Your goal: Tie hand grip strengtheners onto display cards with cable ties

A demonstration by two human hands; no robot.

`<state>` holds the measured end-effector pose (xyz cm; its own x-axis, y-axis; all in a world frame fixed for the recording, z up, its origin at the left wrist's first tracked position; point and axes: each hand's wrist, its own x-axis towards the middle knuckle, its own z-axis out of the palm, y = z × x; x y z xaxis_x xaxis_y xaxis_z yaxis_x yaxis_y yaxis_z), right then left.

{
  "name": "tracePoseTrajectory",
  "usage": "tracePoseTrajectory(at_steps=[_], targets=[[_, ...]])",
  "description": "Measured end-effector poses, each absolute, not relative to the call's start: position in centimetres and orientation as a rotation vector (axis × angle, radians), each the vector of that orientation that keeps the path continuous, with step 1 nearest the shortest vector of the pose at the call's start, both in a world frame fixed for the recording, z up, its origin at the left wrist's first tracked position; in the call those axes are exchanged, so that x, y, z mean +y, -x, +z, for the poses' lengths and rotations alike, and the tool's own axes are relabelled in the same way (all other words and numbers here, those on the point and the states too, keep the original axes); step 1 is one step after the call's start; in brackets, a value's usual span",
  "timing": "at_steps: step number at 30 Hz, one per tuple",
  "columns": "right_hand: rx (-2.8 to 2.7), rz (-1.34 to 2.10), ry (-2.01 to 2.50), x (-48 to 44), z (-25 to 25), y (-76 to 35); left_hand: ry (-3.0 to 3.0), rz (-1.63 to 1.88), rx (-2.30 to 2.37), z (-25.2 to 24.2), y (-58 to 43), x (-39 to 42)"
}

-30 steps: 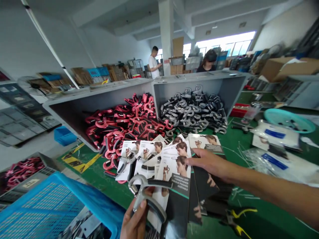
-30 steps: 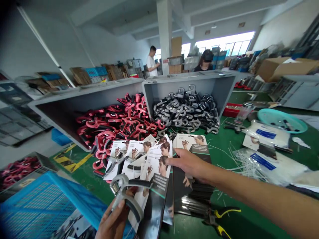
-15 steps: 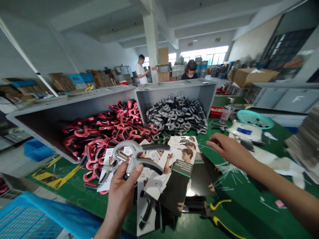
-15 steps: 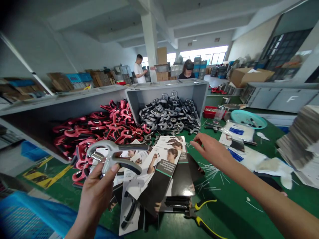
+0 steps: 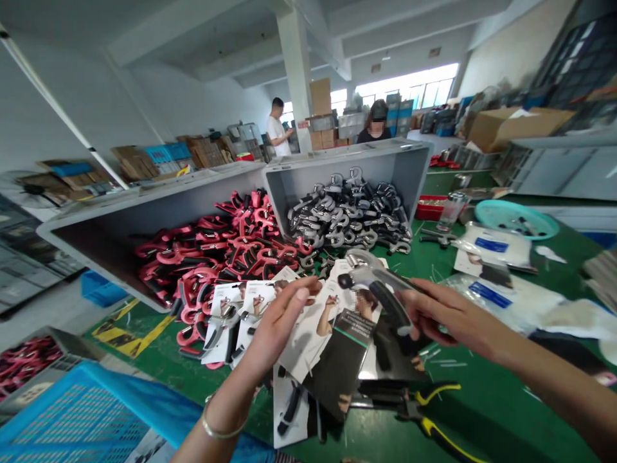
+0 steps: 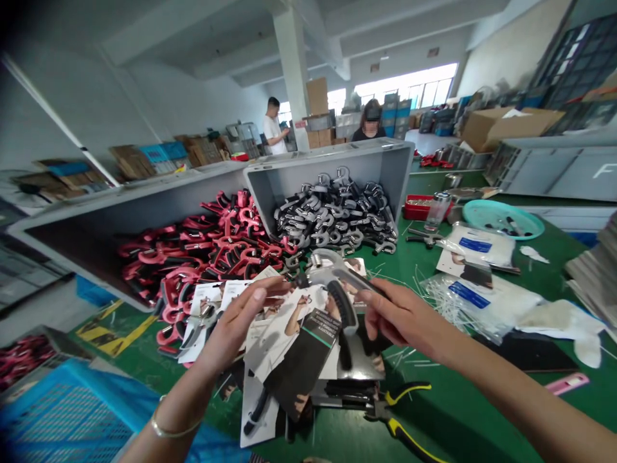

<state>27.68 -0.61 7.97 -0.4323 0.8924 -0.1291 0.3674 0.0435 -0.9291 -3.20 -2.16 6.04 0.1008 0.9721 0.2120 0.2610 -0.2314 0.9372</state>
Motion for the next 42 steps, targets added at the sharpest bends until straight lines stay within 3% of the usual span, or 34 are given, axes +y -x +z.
tracePoseTrajectory(at_steps=[3,7,15,21,31,36,42], targets=[[-1.685,1.288,1.432,-0.4,5.8,-29.7,-1.54,0.975,1.515,3.2,6.7,-1.9],[-1.581,1.264,1.466,0.2,4.9,-30.4,-1.17,0.697,1.278,1.4,6.7,-2.2],[-1.779,1.083,1.386,1.4,5.8,-27.9,-1.258,0.773,1.252,2.2,0.9,-0.5],[-2.047,0.92,1.455,0.7,6.6,-25.2,-1.651,1.201,1.315,2.1,0.9,2.0],[-2.303,0.161,1.644,-3.0,4.5,-26.4,-2.142,1.059,1.263,0.9,1.7,2.0],[-2.346,0.324,1.244,-2.0,4.7,-25.4,-2.169,1.135,1.198,2.7,-0.3,4.4],[-2.197,0.532,1.182,0.5,3.7,-22.7,-2.058,0.99,0.982,3.2,-3.4,6.3]])
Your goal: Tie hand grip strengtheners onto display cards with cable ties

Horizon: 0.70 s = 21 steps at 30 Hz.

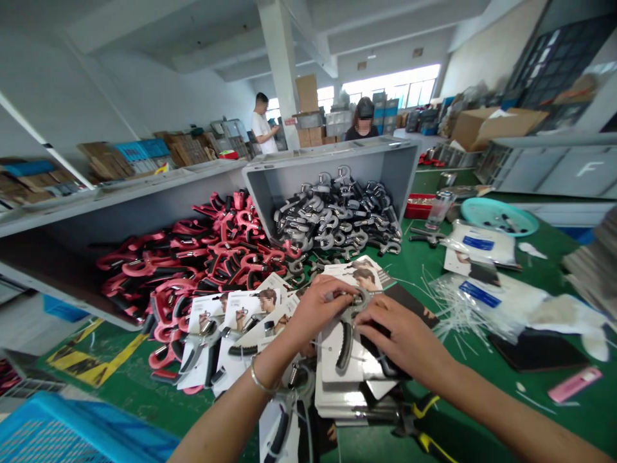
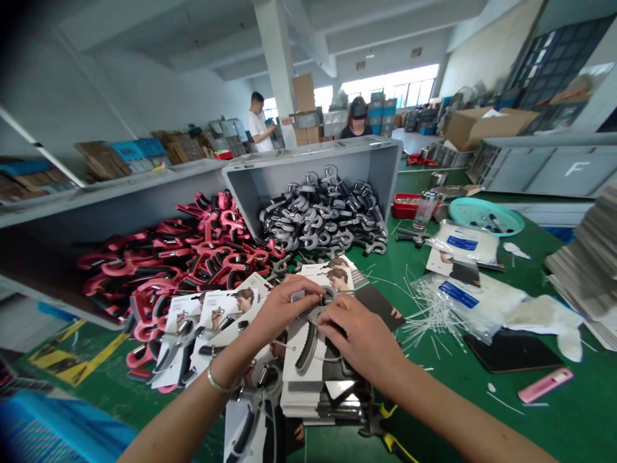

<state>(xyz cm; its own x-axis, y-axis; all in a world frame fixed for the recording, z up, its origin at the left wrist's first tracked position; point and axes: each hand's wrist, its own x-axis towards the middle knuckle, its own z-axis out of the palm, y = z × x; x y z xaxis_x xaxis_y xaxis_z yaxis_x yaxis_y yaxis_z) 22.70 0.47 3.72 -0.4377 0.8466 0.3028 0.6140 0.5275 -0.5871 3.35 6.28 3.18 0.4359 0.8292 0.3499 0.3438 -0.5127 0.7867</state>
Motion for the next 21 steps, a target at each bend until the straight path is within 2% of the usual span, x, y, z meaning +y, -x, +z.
tracePoseTrajectory(at_steps=[7,21], targets=[[-1.876,0.577,1.18,2.5,2.4,-22.8,-2.042,1.056,1.036,1.8,-3.3,5.3],[-2.177,0.671,1.211,2.2,2.8,-22.7,-1.922,1.118,1.051,1.4,-3.3,5.7]])
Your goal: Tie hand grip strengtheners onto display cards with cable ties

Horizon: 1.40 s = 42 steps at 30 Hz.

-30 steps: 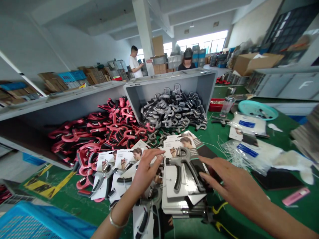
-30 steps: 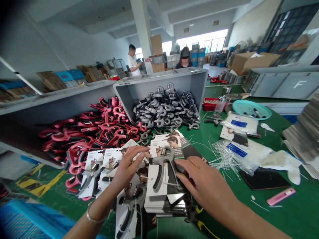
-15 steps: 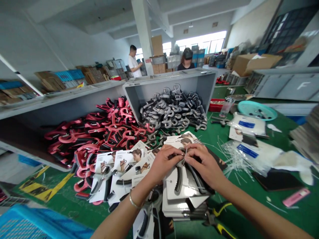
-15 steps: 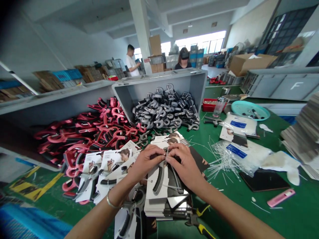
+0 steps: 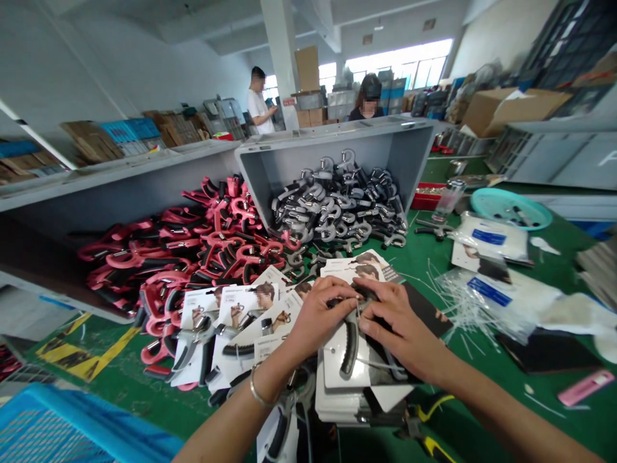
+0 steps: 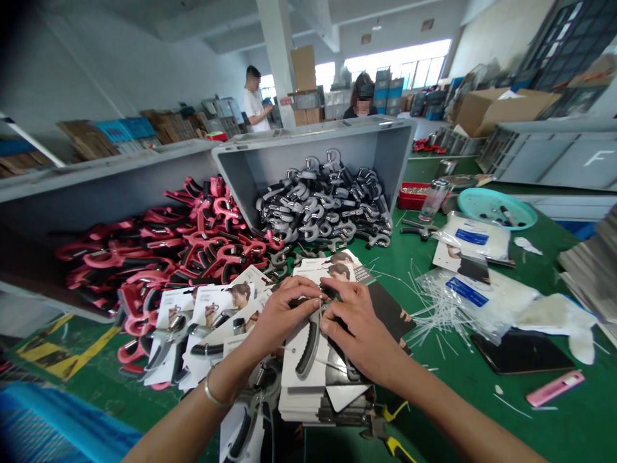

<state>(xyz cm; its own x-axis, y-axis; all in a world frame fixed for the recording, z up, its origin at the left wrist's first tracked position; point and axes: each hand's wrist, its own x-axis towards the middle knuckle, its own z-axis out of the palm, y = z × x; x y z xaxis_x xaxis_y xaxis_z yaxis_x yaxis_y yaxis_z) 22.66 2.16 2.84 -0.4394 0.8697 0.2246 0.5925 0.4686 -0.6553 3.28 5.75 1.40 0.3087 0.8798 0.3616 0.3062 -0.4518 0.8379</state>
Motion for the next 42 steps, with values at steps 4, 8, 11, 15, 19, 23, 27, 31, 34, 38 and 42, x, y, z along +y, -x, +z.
tracePoseTrajectory(at_steps=[4,8,11,15,19,23,27,31,34,38,42], targets=[[-2.164,0.668,1.209,2.1,2.7,-22.7,-1.909,1.103,1.054,1.5,-3.2,5.8],[-2.153,0.658,1.207,2.2,2.5,-22.7,-1.922,1.098,1.042,1.3,-3.2,5.6],[-2.138,0.65,1.199,2.3,2.3,-22.6,-1.95,1.108,1.02,1.4,-3.1,5.4],[-2.045,0.649,1.204,2.5,2.1,-22.6,-1.996,1.022,0.881,1.8,-2.5,5.3],[-2.013,0.638,1.187,2.6,1.9,-22.5,-1.861,1.004,0.889,2.7,-2.4,5.8],[-1.954,0.571,1.215,2.6,1.7,-22.2,-2.132,1.125,0.991,4.2,-3.3,4.4],[-1.934,0.539,1.202,2.7,1.2,-21.8,-2.624,1.014,0.954,4.2,-4.6,0.7],[-1.951,0.541,1.195,3.2,1.0,-21.8,-2.897,0.698,0.888,2.9,-5.0,-1.8],[-1.916,0.626,1.149,3.2,1.6,-22.8,-2.791,0.733,1.076,2.8,-3.9,-2.7],[-2.02,0.743,1.1,1.0,3.7,-24.5,-2.463,0.85,1.595,2.5,-1.4,-3.9],[-2.377,0.607,1.046,-2.1,5.6,-23.6,-2.21,0.771,1.554,1.9,-0.5,-4.8]])
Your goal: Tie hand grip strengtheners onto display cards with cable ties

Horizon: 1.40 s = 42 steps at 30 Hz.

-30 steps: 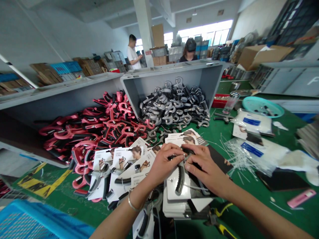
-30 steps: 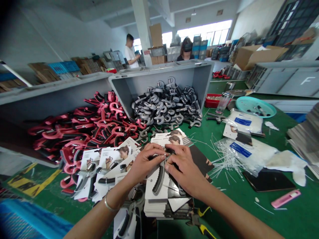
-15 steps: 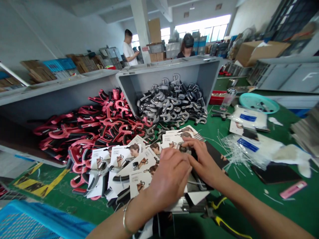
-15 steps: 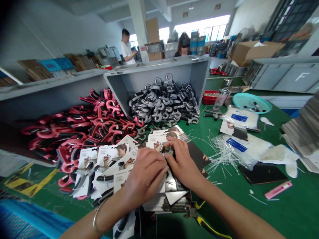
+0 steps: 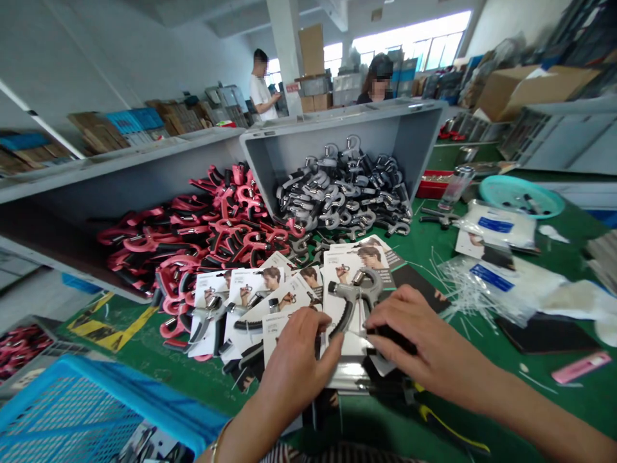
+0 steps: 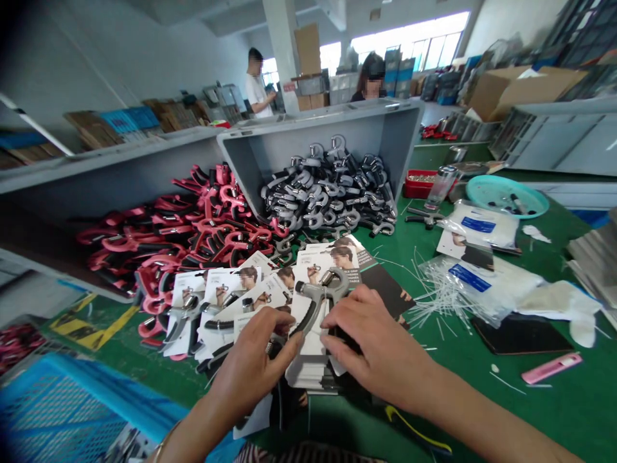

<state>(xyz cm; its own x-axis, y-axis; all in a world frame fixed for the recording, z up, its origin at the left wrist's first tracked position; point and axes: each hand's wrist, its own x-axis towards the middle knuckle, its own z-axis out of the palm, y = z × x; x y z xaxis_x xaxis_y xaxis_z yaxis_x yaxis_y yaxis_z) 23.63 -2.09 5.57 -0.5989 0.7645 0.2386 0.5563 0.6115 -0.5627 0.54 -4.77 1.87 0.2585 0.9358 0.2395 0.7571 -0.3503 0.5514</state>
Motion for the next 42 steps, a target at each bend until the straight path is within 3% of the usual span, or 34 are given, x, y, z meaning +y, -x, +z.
tracePoseTrajectory(at_steps=[14,26,42], targets=[[-2.227,0.594,1.028,-1.1,3.6,-21.3,-2.082,1.171,1.153,1.1,0.6,-3.0],[-2.469,0.377,1.067,-0.8,4.7,-22.5,-1.534,1.084,1.136,0.5,-1.0,-2.2],[-2.461,0.339,0.98,-1.1,4.9,-21.8,-1.948,0.999,1.074,2.3,-0.8,-2.3]])
